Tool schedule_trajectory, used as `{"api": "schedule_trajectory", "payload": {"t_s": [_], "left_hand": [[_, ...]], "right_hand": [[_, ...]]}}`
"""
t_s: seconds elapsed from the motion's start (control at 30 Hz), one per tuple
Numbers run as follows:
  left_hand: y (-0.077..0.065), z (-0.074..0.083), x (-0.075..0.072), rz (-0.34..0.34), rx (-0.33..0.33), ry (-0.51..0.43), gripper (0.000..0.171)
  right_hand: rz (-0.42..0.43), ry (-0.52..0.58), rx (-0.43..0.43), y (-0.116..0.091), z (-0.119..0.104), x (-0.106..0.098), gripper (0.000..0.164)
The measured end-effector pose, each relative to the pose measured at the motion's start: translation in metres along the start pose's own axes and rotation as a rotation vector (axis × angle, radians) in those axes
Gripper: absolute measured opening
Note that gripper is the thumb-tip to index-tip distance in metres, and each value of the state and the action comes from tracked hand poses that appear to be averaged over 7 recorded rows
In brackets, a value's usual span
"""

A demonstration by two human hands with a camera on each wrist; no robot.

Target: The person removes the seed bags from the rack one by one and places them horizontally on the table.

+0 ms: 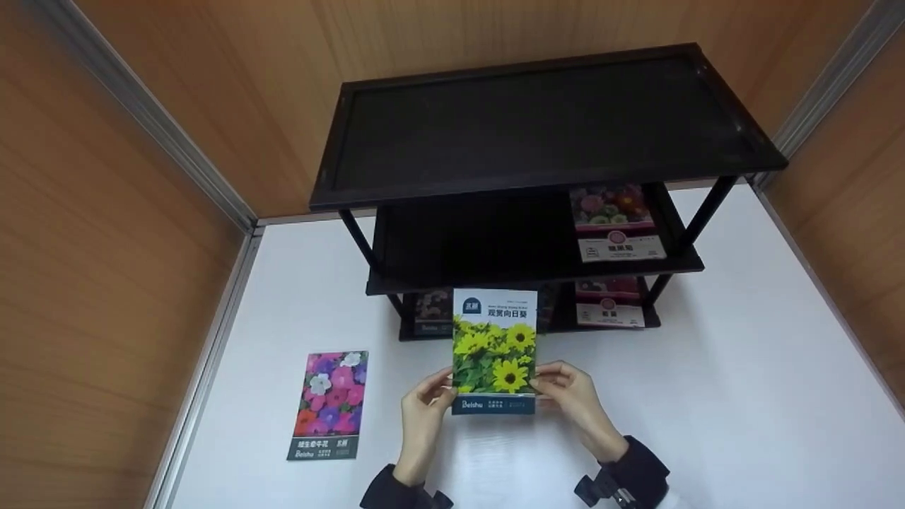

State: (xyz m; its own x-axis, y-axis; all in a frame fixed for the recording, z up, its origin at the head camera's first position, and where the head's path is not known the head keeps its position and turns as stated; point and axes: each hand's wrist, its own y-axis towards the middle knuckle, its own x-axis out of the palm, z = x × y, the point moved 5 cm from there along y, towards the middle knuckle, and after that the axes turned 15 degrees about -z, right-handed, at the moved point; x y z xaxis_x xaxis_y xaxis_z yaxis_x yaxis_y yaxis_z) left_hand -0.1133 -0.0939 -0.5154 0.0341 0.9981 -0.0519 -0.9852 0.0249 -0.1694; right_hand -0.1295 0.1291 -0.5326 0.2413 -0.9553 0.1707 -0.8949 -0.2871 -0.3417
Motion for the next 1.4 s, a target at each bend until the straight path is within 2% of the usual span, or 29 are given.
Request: {"api": "schedule_trajectory", "payload": {"t_s": [0.23, 0.7, 0.97, 1.23, 1.4], "left_hand": [[0.000, -0.006, -0.003, -0.001, -0.034, 0.035, 0.031], [0.002, -0.021, -0.015, 0.005, -0.048, 0.093, 0.032], [0.004, -0.030, -0.025, 0.027, -0.089, 0.139, 0.032], [0.002, -0.034, -0.032, 0.052, -0.084, 0.162, 0.032], [0.001, -0.037, -0.037, 0.083, -0.110, 0.181, 0.031]], "right_hand": [[-0.020, -0.003, -0.002, 0.002, 0.006, 0.003, 0.027], [-0.026, 0.012, 0.025, 0.009, 0.017, 0.014, 0.030], [-0.043, 0.028, 0.035, 0.017, 0.025, 0.022, 0.032], [-0.074, 0.039, 0.019, 0.022, 0.031, 0.030, 0.031], [-0.078, 0.048, 0.021, 0.026, 0.033, 0.036, 0.032]]}}
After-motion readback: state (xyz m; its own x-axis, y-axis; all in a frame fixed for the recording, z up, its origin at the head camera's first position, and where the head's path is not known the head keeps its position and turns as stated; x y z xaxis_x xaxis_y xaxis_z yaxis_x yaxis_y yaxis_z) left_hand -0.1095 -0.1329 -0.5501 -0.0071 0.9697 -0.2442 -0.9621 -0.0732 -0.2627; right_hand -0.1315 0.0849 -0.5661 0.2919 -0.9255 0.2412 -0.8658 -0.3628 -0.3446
